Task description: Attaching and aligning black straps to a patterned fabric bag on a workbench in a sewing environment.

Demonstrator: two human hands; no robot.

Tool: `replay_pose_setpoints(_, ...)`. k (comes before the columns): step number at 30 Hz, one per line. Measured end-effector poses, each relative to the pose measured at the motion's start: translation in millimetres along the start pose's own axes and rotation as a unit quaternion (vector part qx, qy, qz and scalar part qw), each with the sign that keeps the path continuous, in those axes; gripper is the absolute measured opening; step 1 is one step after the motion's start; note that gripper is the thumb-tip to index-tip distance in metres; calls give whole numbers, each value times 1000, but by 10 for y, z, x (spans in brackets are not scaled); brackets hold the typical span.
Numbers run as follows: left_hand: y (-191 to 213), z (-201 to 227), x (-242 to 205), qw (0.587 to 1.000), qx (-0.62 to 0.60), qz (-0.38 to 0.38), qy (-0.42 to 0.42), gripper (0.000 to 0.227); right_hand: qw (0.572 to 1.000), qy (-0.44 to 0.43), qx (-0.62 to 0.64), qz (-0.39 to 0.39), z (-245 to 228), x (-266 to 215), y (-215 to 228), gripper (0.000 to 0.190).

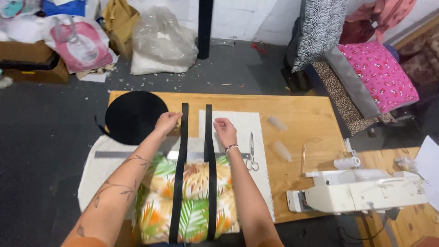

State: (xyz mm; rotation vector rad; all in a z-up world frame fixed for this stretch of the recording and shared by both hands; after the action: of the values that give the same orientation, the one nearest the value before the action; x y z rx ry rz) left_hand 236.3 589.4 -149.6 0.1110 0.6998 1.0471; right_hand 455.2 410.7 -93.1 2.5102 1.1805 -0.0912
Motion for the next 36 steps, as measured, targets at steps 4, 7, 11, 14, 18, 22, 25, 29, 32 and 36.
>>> replay_pose_setpoints(4, -224, 8, 535, 998, 41, -28, 25, 63, 999, -39, -15, 16, 383, 703, -230, 38)
replay_pose_setpoints(7, -346, 50, 633, 993, -40, -68, 85, 84, 992, -104, -65, 5, 810, 1079, -368, 56)
replay_pose_setpoints(11, -487, 461, 400, 963, -151, -191, 116, 70, 985, -137, -101, -1, 1132, 1400, -516, 50)
replay_pose_setpoints(14, -585, 777, 206, 922, -222, -281, 146, 67, 990, -115, -82, -5, 840, 1374, -581, 46)
replay_pose_setpoints(18, -669, 1079, 216, 866, -318, -353, 154, 53, 1000, -17, -16, -3, 217, 1222, -533, 34)
replay_pose_setpoints(22, -562, 1444, 30, 842, -344, -392, 139, 49, 989, 78, -103, 68, -854, 681, -161, 25)
replay_pose_setpoints(25, -363, 1834, -407, 833, -349, -410, 127, 45, 977, 170, -34, 126, -1302, 183, 164, 32)
replay_pose_setpoints(29, -146, 2121, -865, 826, -367, -415, 106, 31, 992, 85, 13, 97, -1108, -462, 423, 30)
replay_pose_setpoints(32, -169, 2098, -924, 824, -365, -425, 81, 34, 991, 87, -91, -37, -430, -755, 267, 34)
replay_pose_setpoints(36, -132, 2225, -1179, 816, -388, -423, 77, 35, 920, 12, -288, -265, -512, -1321, -38, 72)
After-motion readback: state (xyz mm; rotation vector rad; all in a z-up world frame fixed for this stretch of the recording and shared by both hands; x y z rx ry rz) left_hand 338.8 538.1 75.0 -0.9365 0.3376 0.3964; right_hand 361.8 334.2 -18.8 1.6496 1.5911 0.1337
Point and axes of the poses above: each hand's wrist, its own x-axis towards the middle knuckle, its own y-axis out of the back of the hand, z = x × y, the point moved 5 cm from there along x, towards the middle knuckle, and after that the axes turned 8 degrees about x, right-handed, at the moved point
